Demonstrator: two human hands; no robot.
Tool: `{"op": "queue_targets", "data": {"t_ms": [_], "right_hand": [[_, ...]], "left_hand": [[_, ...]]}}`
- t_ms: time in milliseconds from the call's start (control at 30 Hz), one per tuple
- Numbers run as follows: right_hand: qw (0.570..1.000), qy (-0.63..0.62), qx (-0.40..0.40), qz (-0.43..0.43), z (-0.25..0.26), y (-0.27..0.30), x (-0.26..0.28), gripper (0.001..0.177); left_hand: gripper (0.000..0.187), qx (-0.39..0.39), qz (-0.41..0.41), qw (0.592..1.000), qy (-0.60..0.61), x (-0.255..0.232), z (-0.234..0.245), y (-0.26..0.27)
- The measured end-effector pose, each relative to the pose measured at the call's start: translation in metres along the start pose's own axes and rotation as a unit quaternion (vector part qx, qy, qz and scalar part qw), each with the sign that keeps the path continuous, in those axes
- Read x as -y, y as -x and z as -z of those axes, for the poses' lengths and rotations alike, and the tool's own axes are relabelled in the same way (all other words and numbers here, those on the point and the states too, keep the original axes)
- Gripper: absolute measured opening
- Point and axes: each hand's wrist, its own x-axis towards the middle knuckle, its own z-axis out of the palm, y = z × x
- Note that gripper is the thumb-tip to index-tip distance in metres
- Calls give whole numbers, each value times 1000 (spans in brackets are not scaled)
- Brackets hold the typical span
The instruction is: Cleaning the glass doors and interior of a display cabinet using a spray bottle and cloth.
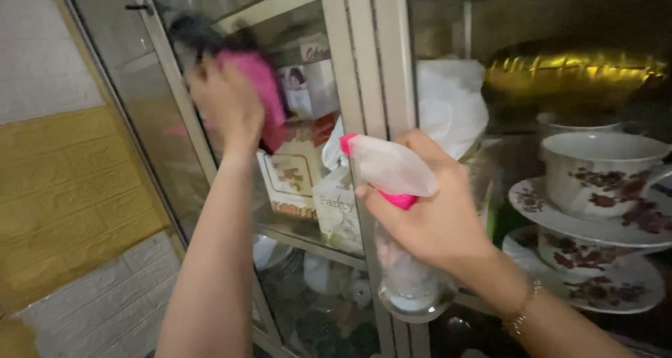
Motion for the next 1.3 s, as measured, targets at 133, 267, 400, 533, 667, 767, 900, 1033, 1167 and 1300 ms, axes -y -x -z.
{"op": "queue_targets", "data": {"t_ms": [133,267,400,533,667,767,900,1033,1167,1300], "right_hand": [[999,35,-7,40,-3,1,-2,26],[998,53,-3,35,-3,1,-1,31],[998,64,1,2,-6,4,-3,30],[998,50,1,-24,-5,4,-3,29],[999,53,6,3,-4,2,-4,32],[999,50,7,8,-5,2,-5,33],[999,52,8,-10,-7,1,-2,33],[998,44,6,-39,-9,1,-2,34],[998,54,2,-32,-10,3,-4,35],[996,78,-3,40,-7,4,-7,34]], "left_hand": [[46,-63,-212,969,112,-56,-3,-4],[36,-77,-290,952,65,-78,-14,7],[37,-90,-221,971,-15,-44,-26,-3],[39,-75,-175,981,34,18,-17,-3],[44,-71,-195,975,-77,105,-14,11],[35,52,76,995,-50,110,7,26],[41,-17,-44,997,65,136,-31,4],[35,64,-206,975,53,74,-56,23],[75,7,-314,944,101,-109,35,76],[38,-95,-278,948,124,-76,0,74]]}}
